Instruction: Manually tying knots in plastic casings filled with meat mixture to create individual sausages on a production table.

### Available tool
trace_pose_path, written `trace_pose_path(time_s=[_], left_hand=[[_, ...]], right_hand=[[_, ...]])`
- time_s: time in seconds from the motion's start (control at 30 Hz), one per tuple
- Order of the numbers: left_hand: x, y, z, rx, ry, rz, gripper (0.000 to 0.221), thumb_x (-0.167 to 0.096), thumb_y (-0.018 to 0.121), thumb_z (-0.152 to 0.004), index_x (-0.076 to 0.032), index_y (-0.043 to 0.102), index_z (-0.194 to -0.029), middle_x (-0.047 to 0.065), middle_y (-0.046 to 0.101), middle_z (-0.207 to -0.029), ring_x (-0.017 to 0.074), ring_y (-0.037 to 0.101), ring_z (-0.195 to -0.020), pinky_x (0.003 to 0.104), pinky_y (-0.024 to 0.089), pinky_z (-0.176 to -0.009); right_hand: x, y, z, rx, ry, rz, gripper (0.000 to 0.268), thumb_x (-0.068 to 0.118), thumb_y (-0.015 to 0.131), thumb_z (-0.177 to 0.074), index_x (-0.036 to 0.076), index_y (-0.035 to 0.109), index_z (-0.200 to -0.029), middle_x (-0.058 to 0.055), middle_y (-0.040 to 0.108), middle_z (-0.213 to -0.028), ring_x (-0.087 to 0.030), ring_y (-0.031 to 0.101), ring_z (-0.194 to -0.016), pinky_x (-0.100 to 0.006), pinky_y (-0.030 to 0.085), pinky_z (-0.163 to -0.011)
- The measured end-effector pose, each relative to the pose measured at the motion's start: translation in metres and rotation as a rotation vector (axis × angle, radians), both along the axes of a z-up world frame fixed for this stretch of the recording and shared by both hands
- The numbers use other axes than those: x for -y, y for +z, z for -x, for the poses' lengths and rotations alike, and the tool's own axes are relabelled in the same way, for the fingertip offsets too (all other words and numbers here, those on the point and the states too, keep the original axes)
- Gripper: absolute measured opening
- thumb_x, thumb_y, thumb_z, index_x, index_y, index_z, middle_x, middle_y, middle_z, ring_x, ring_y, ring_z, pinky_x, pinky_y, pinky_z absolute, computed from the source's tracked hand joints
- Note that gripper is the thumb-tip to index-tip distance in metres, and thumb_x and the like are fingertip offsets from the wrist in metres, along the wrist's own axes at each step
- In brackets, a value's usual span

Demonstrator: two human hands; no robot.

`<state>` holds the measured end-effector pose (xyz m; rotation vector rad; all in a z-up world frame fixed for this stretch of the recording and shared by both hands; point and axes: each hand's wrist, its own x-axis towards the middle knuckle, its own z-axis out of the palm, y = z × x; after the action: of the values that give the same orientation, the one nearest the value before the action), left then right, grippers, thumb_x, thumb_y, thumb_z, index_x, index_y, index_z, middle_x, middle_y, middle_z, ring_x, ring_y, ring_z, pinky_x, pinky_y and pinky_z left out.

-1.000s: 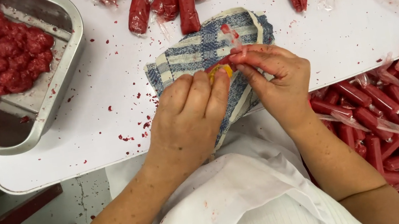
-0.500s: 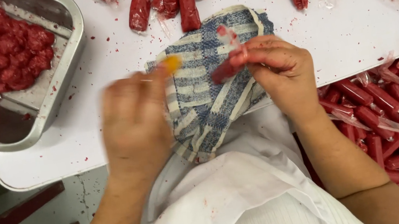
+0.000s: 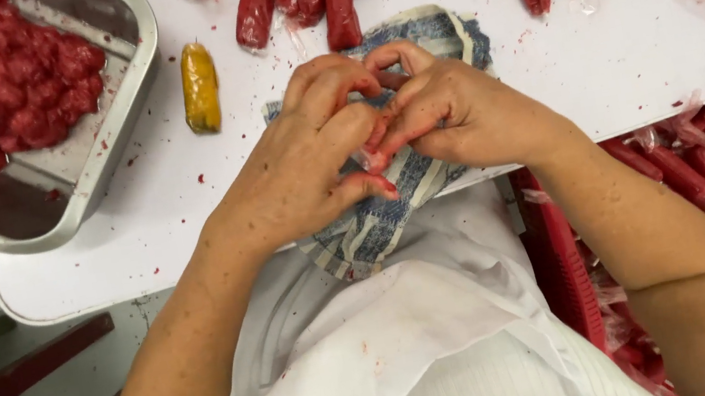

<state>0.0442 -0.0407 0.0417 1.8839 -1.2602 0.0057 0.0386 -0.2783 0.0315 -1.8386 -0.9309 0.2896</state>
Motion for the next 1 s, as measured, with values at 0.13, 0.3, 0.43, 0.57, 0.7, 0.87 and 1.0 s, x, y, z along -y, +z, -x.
trace_pose_path(time_s=[0.13,0.3,0.43,0.57,0.7,0.87,1.0], left_hand=[[-0.005,-0.011,0.012,0.041,0.113,0.104,0.032,-0.020,0.069,-0.097,0.000,0.047,-0.087,0.021,0.049,-0.122,0.0426,0.048,-0.119,0.054,0.046,-0.101],[-0.003,-0.058,0.053,0.109,0.410,0.200,0.024,-0.016,0.069,-0.099,0.004,0.058,-0.094,0.021,0.050,-0.131,0.0406,0.053,-0.121,0.050,0.051,-0.102],[0.001,-0.086,0.083,0.301,0.545,0.012,0.052,-0.034,0.070,-0.092,-0.007,0.055,-0.135,0.022,0.046,-0.142,0.0447,0.048,-0.129,0.055,0.050,-0.102],[0.004,-0.070,0.075,-0.365,0.595,0.427,0.068,-0.021,0.075,-0.093,0.004,0.042,-0.147,0.023,0.049,-0.123,0.0284,0.062,-0.090,0.038,0.060,-0.071],[0.020,-0.070,0.051,-0.067,0.452,0.421,0.027,-0.016,0.071,-0.093,-0.006,0.075,-0.118,0.017,0.057,-0.115,0.0323,0.067,-0.093,0.037,0.058,-0.079],[0.021,-0.048,0.048,-0.142,0.413,0.377,0.011,0.008,0.070,-0.088,0.002,0.074,-0.097,0.015,0.071,-0.111,0.0259,0.070,-0.102,0.033,0.058,-0.098],[0.000,-0.042,0.032,-0.165,0.196,0.213,0.012,-0.002,0.068,-0.087,-0.011,0.075,-0.090,0.002,0.071,-0.076,0.0106,0.069,-0.066,0.020,0.061,-0.063]], right_hand=[[-0.001,-0.012,0.003,-0.035,0.060,0.019,0.046,-0.014,0.055,-0.088,0.014,0.070,-0.122,-0.003,0.070,-0.121,-0.038,0.036,-0.144,-0.053,0.025,-0.127],[-0.029,-0.040,0.027,-0.224,-0.016,-0.209,0.029,0.015,0.063,-0.101,0.010,0.063,-0.129,-0.014,0.066,-0.133,-0.039,0.049,-0.145,-0.051,0.035,-0.129],[-0.061,-0.080,0.046,-0.250,-0.620,-0.622,0.018,-0.007,0.079,-0.083,-0.003,0.076,-0.100,-0.021,0.075,-0.099,-0.030,0.073,-0.098,-0.041,0.061,-0.089],[-0.071,-0.080,0.058,-0.269,-0.706,-0.729,0.050,-0.009,0.078,-0.085,-0.005,0.061,-0.131,-0.017,0.074,-0.094,-0.025,0.074,-0.100,-0.033,0.061,-0.090],[-0.066,-0.113,0.064,-0.231,-0.739,-0.762,0.073,0.021,0.090,-0.077,-0.003,0.055,-0.136,-0.011,0.073,-0.100,-0.017,0.070,-0.100,-0.032,0.058,-0.094],[-0.059,-0.077,0.055,0.274,-0.583,-0.243,0.040,0.033,0.044,-0.108,-0.002,0.063,-0.112,-0.017,0.070,-0.107,-0.034,0.069,-0.096,-0.043,0.056,-0.089],[-0.046,-0.058,0.052,0.266,-0.387,-0.256,0.051,0.045,0.043,-0.105,0.001,0.058,-0.128,-0.014,0.069,-0.114,-0.028,0.069,-0.108,-0.040,0.059,-0.101]])
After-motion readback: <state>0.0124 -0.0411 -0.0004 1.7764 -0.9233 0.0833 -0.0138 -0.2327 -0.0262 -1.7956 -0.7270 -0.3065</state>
